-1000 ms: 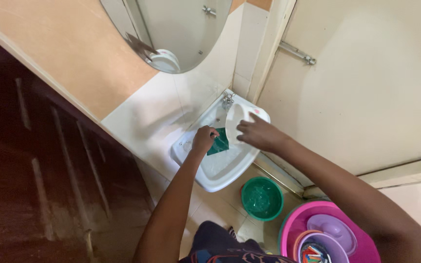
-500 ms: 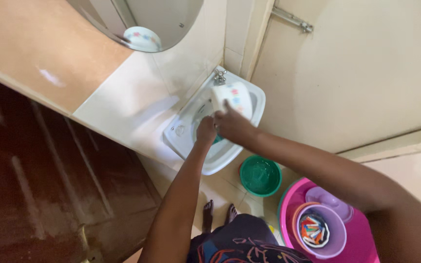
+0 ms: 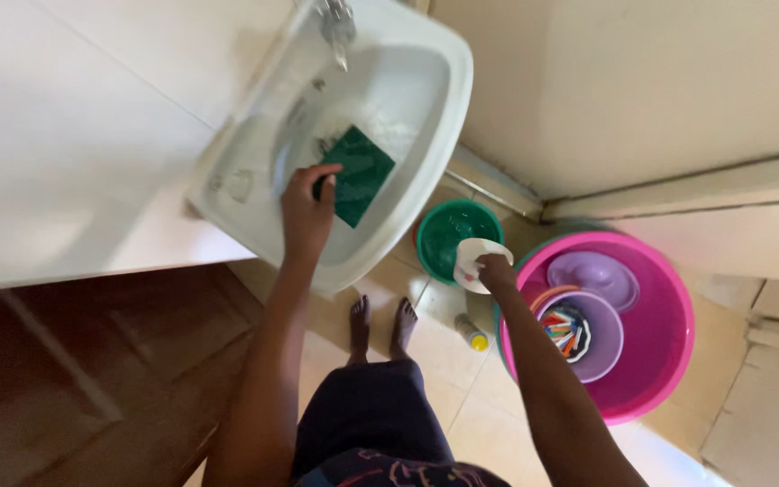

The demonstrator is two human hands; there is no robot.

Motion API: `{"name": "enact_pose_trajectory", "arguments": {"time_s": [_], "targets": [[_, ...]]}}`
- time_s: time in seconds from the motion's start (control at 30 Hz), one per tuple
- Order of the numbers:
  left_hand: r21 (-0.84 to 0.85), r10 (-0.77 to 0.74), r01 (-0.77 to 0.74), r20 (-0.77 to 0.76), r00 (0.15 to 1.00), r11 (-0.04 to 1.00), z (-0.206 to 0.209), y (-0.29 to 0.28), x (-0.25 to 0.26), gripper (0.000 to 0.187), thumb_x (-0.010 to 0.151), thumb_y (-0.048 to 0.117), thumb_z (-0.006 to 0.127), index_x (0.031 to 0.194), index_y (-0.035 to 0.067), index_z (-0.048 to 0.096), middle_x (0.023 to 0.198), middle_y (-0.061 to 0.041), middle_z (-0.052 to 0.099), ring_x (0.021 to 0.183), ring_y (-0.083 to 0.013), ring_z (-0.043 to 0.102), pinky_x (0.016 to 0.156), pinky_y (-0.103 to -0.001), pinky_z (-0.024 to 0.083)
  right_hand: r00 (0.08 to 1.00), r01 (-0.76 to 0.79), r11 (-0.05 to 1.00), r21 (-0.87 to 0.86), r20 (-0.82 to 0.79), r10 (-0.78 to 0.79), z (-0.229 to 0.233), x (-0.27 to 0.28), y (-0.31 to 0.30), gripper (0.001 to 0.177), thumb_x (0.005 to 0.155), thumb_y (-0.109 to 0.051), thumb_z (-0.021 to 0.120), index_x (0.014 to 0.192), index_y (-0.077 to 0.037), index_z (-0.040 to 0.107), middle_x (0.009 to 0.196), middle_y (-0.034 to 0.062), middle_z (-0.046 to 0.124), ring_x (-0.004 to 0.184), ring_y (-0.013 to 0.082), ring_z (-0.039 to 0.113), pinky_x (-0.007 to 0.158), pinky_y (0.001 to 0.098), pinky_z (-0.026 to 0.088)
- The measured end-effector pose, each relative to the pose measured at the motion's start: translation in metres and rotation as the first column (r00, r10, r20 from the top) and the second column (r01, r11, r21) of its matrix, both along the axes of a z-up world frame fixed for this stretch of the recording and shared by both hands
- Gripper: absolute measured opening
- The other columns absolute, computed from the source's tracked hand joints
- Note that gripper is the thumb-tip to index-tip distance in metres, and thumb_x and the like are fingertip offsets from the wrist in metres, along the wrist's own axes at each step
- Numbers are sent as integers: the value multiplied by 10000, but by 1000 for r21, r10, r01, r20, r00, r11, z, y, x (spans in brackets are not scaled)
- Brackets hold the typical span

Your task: The person cleans a sink and a mirror using a scouring pad and a cleaning agent.

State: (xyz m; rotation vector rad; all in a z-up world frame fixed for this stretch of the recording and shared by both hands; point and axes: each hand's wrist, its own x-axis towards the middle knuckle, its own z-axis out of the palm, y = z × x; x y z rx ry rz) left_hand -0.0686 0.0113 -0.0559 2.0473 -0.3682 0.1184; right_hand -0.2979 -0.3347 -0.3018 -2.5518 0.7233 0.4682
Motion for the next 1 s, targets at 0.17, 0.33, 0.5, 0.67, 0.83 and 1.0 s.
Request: {"name": "enact_pose_trajectory", "arguments": {"time_s": [0.17,0.33,0.5,0.67,0.83,1.0], "targets": [[-102,57,-71,-129,990,992,-23,8,-9,208,1038,78,621,1200,75,751,1113,-133,707,1050,-290,686,957,-387,530,953,179,982,65,236,-189,-48,16,14,300,938,-161,677,1230,-119,733,1263,179,689,1191,361,686,1034,444,586],[-484,-42,-172,-399,916,858,-33,13,-6,239,1024,23,596,1220,50,731,1202,-16,748,1099,-133,636,1031,-271,460,467,225,934,278,810,-354,105,107,48,293,1050,-36,662,1335,-17,598,1384,181,574,1255,309,654,1013,380,614],[-603,-194,-116,-425,884,790,-7,9,1,205,1021,-4,628,1171,40,761,1066,11,730,950,-84,608,900,-222,493,784,-261,757,599,589,-196,277,227,102,620,934,-172,811,1427,-41,459,1316,112,675,1222,213,635,934,343,590],[-441,-21,-169,-394,919,882,42,6,-6,252,948,-40,636,1103,74,799,968,-52,741,811,-152,619,777,-272,513,752,-400,846,352,654,84,351,243,142,439,835,-189,888,1163,-27,648,1002,117,777,890,211,754,778,360,612],[-346,137,-253,-328,935,903,23,-5,-10,257,878,-61,674,1046,91,794,1004,-134,788,904,-222,731,858,-321,551,750,-325,938,121,638,178,361,214,176,376,817,-185,891,1018,-43,607,828,163,731,720,272,726,675,387,567],[-313,260,-504,-577,774,805,-43,-34,13,187,984,26,598,1072,32,764,1008,-183,775,930,-283,731,878,-392,558,712,-425,882,-205,526,465,345,191,217,191,1006,-208,776,1121,-117,654,993,146,754,970,354,723,845,483,558]]}}
